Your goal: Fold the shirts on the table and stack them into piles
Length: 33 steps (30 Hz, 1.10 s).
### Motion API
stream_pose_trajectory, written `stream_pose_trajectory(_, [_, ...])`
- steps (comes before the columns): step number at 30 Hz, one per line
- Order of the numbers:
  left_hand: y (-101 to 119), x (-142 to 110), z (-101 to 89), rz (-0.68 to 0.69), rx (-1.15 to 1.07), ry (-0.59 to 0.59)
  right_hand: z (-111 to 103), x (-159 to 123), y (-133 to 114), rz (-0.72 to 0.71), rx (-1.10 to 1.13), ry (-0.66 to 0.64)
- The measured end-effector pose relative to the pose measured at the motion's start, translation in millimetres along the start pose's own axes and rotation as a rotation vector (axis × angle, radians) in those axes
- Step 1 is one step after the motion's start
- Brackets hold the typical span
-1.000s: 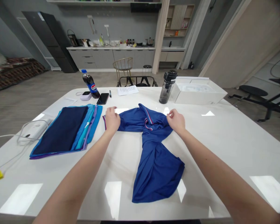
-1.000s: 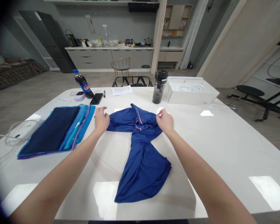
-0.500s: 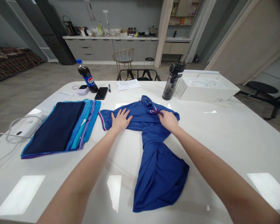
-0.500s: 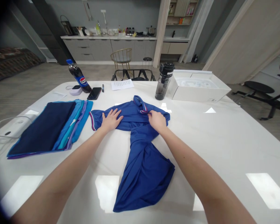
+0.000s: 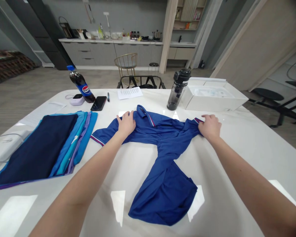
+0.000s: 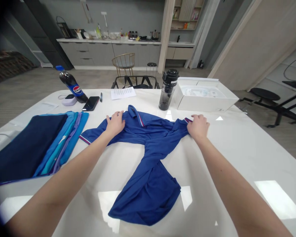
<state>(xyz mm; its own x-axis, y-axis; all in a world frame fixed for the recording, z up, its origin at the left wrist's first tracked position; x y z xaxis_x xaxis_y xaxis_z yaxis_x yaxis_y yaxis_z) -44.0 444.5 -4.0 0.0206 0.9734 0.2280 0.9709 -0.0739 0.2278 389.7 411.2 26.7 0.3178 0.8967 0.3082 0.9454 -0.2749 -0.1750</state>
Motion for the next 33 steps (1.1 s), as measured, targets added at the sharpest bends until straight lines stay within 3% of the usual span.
stream_pose_trajectory(3, [18.7, 28.0, 16.5, 0.114, -0.076, -0.037, 4.9, -18.7, -72.3, -0.431, 0.229, -0.082])
stream_pose_trajectory(6, [22.3, 50.5, 31.2, 0.138, -0.119, -0.069, 23.2, -25.5, -121.9, -0.6, 0.238, -0.241])
stream_pose_trajectory(9, [21.8, 69.4, 32.8, 0.159, -0.17, -0.064, 43.1, -7.9, -141.1, -0.52, 0.197, -0.342])
stream_pose_trajectory(12, [21.3, 93.4, 18.0, 0.125, -0.27, 0.079, 49.0, 24.3, -146.4, -0.262, 0.229, -0.262])
stream_pose_trajectory(14, [17.5, 111.1, 9.1, -0.002, -0.364, 0.195, 48.8, 40.7, -154.6, -0.143, 0.214, -0.188])
stream_pose_trajectory(16, [12.4, 122.9, 9.4, -0.171, -0.419, 0.234, 48.6, 47.9, -170.0, -0.163, 0.164, -0.134])
stream_pose_trajectory(18, [9.7, 123.1, 17.5, -0.294, -0.385, 0.176, 48.1, 45.2, -185.5, -0.27, 0.099, -0.064])
stream_pose_trajectory(20, [11.9, 110.3, 26.4, -0.281, -0.284, 0.082, 48.5, 34.7, -193.2, -0.375, 0.05, 0.001])
stream_pose_trajectory(23, [21.3, 71.9, 32.2, -0.081, -0.139, -0.021, 49.7, 10.9, -188.6, -0.48, 0.086, 0.014])
stream_pose_trajectory(28, [37.4, -8.7, 24.4, 0.192, -0.05, -0.14, 38.1, -42.8, -170.7, -0.574, 0.338, -0.091])
stream_pose_trajectory(33, [55.9, -82.1, 12.6, 0.369, -0.118, -0.229, 14.7, -117.2, -169.4, -0.795, 0.578, -0.295])
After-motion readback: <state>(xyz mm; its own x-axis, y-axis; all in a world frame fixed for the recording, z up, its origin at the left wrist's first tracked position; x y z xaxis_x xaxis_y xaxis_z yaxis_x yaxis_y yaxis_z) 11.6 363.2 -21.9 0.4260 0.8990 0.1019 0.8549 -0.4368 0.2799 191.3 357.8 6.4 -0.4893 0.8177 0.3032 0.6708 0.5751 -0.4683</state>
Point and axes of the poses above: each hand's wrist, its own x-axis towards the middle knuckle, its own z-axis out of the palm, y = z × x, the point moved 5 cm from there along x, towards the middle knuckle, and after that the axes turned 1 degree about x, right-handed, at the moved point
